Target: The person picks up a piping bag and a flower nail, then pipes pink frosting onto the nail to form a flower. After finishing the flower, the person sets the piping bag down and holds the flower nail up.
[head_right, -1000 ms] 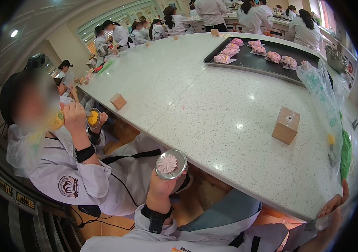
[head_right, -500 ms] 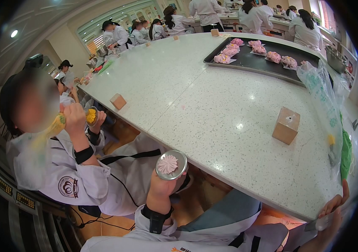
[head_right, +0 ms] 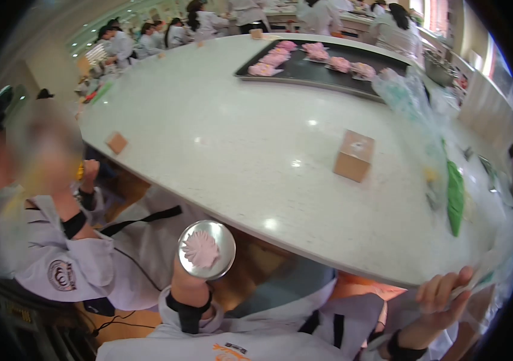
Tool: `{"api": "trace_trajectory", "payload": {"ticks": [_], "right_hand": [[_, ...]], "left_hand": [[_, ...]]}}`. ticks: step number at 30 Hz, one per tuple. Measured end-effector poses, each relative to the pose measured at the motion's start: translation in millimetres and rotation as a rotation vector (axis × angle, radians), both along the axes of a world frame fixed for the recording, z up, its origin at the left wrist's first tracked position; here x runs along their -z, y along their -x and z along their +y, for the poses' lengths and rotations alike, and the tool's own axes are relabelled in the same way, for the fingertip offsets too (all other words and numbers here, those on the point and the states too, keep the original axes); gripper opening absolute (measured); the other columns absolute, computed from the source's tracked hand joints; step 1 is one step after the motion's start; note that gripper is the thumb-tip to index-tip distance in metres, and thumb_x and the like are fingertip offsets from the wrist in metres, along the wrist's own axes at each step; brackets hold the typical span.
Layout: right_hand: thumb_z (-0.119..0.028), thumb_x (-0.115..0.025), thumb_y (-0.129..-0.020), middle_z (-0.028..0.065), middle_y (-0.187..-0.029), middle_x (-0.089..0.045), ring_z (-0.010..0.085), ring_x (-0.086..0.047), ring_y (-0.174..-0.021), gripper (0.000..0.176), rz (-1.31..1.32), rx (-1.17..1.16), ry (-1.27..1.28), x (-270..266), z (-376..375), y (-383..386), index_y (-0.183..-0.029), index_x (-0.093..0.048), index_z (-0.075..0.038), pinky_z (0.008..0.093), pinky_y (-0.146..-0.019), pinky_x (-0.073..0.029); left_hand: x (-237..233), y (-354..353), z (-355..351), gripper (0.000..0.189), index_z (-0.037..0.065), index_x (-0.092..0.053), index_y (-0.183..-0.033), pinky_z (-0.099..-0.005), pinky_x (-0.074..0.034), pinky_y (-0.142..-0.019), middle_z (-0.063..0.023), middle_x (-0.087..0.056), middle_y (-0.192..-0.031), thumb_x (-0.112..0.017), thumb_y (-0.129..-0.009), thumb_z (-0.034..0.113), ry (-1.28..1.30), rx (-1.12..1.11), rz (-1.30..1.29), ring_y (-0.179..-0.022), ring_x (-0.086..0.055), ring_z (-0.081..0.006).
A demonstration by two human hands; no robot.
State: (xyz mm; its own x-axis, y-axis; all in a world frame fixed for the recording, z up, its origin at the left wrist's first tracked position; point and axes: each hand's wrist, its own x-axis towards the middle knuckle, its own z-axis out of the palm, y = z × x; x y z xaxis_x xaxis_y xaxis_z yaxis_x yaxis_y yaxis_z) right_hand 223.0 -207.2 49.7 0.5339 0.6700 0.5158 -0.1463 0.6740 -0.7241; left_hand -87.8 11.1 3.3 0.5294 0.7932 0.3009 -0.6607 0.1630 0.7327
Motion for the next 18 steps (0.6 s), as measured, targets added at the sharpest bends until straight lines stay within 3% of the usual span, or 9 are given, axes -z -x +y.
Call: {"api": "trace_trajectory", "payload": {"ticks": [3, 4, 6, 7, 10, 12, 14, 16, 18], "right_hand": [[-0.026, -0.040, -0.082, 0.0006, -0.045, -0.038, 0.0123, -0.042, -0.040, 0.022, -0.078, -0.199, -0.200, -24.9, 7.9, 32.0, -0.094, -0.038, -0.007, 0.0301, -0.050, -0.044], [-0.024, -0.040, -0.082, 0.0007, -0.044, -0.039, 0.0120, -0.044, -0.040, 0.017, -0.069, -0.290, -0.332, -33.8, 12.6, 42.5, -0.088, -0.039, -0.008, 0.0312, -0.051, -0.045], [-0.023, -0.040, -0.082, 0.0012, -0.044, -0.040, 0.0124, -0.044, -0.040, 0.015, -0.087, -0.300, -0.338, -50.7, 13.2, 53.1, -0.086, -0.038, -0.008, 0.0310, -0.051, -0.045], [-0.021, -0.040, -0.082, 0.0017, -0.044, -0.041, 0.0128, -0.045, -0.039, 0.014, -0.094, -0.346, -0.371, -58.2, 15.9, 57.6, -0.085, -0.038, -0.008, 0.0309, -0.052, -0.045], [-0.013, -0.045, -0.078, 0.0015, -0.043, -0.040, 0.0111, -0.041, -0.036, 0.011, -0.063, -0.339, -0.493, -75.4, 34.3, 76.4, -0.075, -0.036, -0.008, 0.0262, -0.041, -0.041], [-0.005, -0.049, -0.075, 0.0010, -0.042, -0.040, 0.0095, -0.039, -0.034, 0.017, 0.003, -0.322, -0.509, -87.6, 46.1, 94.3, -0.067, -0.035, -0.008, 0.0234, -0.034, -0.038], [-0.010, -0.048, -0.077, 0.0020, -0.042, -0.039, 0.0106, -0.038, -0.032, 0.016, 0.018, -0.301, -0.497, -93.0, 52.1, 106.9, -0.069, -0.034, -0.009, 0.0242, -0.032, -0.036], [-0.014, -0.046, -0.079, 0.0025, -0.042, -0.038, 0.0110, -0.037, -0.032, 0.016, -0.022, -0.309, -0.417, -95.7, 52.5, 111.8, -0.070, -0.033, -0.009, 0.0244, -0.032, -0.036], [-0.018, -0.043, -0.080, 0.0030, -0.042, -0.038, 0.0115, -0.037, -0.032, 0.017, -0.051, -0.325, -0.340, -94.8, 52.4, 115.4, -0.071, -0.033, -0.009, 0.0246, -0.031, -0.035]], "left_hand": [[-13.6, -18.5, -19.7, 0.036, -0.002, -0.039, -0.106, -0.0294, -0.041, -0.076, -0.0111, -0.048, -0.101, -0.050, -0.073, 0.006, 0.288, 0.301, -0.087, -0.090, -0.049, -0.0184], [-16.6, -25.4, -24.4, 0.036, -0.002, -0.039, -0.106, -0.0294, -0.041, -0.076, -0.0111, -0.048, -0.101, -0.050, -0.073, 0.006, 0.308, 0.331, -0.096, -0.090, -0.049, -0.0184], [-19.3, -36.9, -31.7, 0.026, -0.001, -0.040, -0.102, -0.0323, -0.040, -0.078, -0.0130, -0.046, -0.101, -0.037, -0.080, 0.014, 0.216, 0.458, 0.078, -0.090, -0.048, -0.0223], [-20.4, -41.9, -33.3, 0.025, 0.001, -0.041, -0.100, -0.0304, -0.039, -0.079, -0.0111, -0.046, -0.100, -0.036, -0.081, 0.015, 0.153, 0.546, 0.168, -0.090, -0.047, -0.0199], [-21.9, -51.5, -48.2, 0.022, 0.003, -0.042, -0.098, -0.0271, -0.039, -0.079, -0.0079, -0.048, -0.096, -0.036, -0.081, 0.015, 0.047, 0.705, 0.269, -0.089, -0.047, -0.0166], [-24.3, -57.2, -54.1, 0.019, 0.003, -0.044, -0.094, -0.0238, -0.039, -0.073, -0.0060, -0.048, -0.091, -0.036, -0.081, 0.014, 0.225, 0.854, 0.261, -0.082, -0.048, -0.0135], [-14.5, -61.0, -57.1, 0.049, -0.005, -0.033, -0.111, -0.0254, -0.033, -0.081, -0.0089, -0.044, -0.106, -0.055, -0.069, 0.008, -0.206, 0.951, 0.138, -0.094, -0.043, -0.0142], [0.0, -62.5, -64.4, 0.049, -0.005, -0.033, -0.111, -0.0257, -0.033, -0.081, -0.0090, -0.044, -0.105, -0.055, -0.070, 0.010, -0.109, 1.059, 0.165, -0.094, -0.043, -0.0149], [-19.7, -64.3, -66.3, 0.047, -0.005, -0.033, -0.111, -0.0264, -0.033, -0.081, -0.0095, -0.044, -0.105, -0.053, -0.071, 0.009, -0.164, 0.980, 0.127, -0.093, -0.043, -0.0156]]}}
